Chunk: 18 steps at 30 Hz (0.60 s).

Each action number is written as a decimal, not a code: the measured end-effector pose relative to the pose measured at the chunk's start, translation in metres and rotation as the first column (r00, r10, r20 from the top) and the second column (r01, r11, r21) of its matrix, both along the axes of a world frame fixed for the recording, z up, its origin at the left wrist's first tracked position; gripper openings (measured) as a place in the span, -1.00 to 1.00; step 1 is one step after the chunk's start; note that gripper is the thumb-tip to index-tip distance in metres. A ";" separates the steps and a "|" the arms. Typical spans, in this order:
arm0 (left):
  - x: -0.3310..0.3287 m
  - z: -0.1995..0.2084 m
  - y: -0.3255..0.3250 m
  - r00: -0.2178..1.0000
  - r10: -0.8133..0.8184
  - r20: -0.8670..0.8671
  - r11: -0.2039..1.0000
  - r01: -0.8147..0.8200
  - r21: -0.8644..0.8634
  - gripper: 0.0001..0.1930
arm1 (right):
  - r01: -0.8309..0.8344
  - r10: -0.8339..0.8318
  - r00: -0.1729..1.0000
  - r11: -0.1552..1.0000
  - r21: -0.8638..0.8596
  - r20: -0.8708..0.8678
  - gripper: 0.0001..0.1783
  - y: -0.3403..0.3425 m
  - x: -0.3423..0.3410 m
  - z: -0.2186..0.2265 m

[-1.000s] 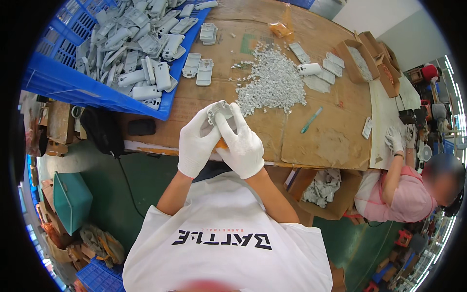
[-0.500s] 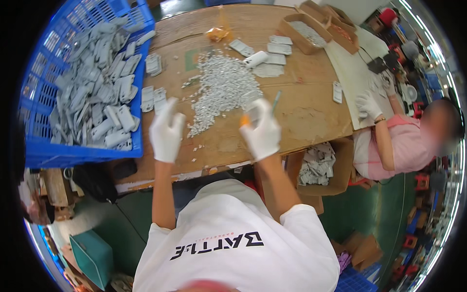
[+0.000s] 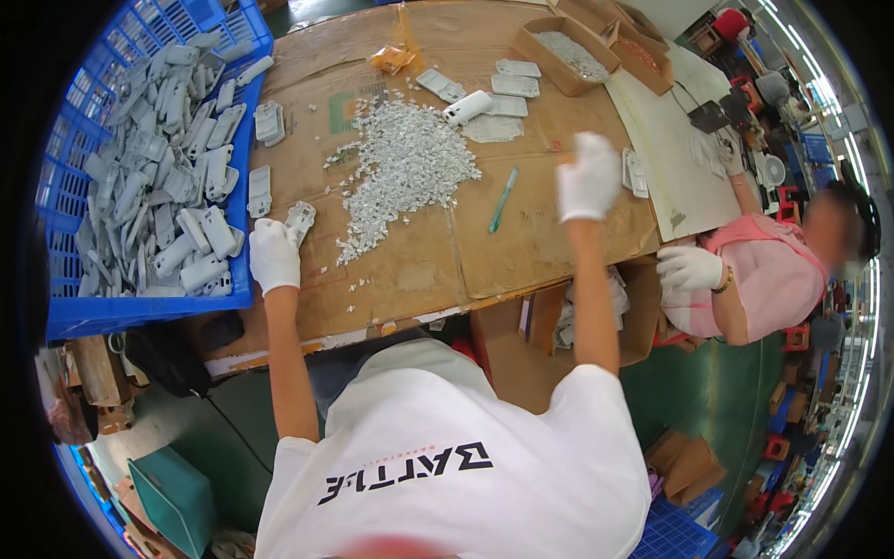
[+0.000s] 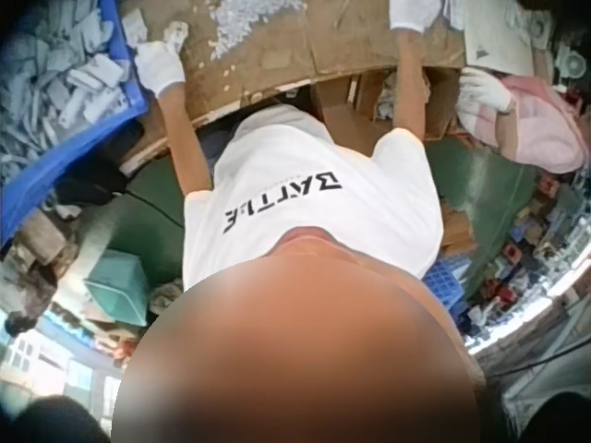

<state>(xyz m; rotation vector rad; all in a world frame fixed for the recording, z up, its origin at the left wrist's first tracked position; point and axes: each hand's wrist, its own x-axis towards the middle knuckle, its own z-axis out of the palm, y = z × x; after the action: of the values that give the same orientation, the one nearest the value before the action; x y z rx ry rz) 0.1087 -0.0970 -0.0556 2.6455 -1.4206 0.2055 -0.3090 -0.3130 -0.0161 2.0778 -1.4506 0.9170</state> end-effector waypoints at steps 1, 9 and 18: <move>-0.002 0.000 -0.001 1.000 0.007 -0.002 1.000 -0.007 0.006 -0.76 | -0.346 0.335 0.936 0.932 0.108 0.110 -0.65 0.026 0.031 -0.005; 0.015 0.014 0.010 0.883 -0.048 -0.467 0.998 0.019 -0.066 -0.59 | -0.742 0.765 0.627 0.530 0.411 0.146 -0.75 0.043 0.089 -0.032; -0.012 0.019 0.042 0.445 -0.376 -0.813 0.891 -0.066 -0.448 -0.69 | -0.590 0.656 0.748 0.586 0.555 0.102 -0.93 0.052 0.088 -0.034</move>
<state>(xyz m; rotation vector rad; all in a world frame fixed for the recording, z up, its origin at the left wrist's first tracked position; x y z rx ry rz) 0.0971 -0.0551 -0.0364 1.6958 -1.0233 -0.7388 -0.2212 -0.2613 -0.0503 3.1586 -0.9672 0.5993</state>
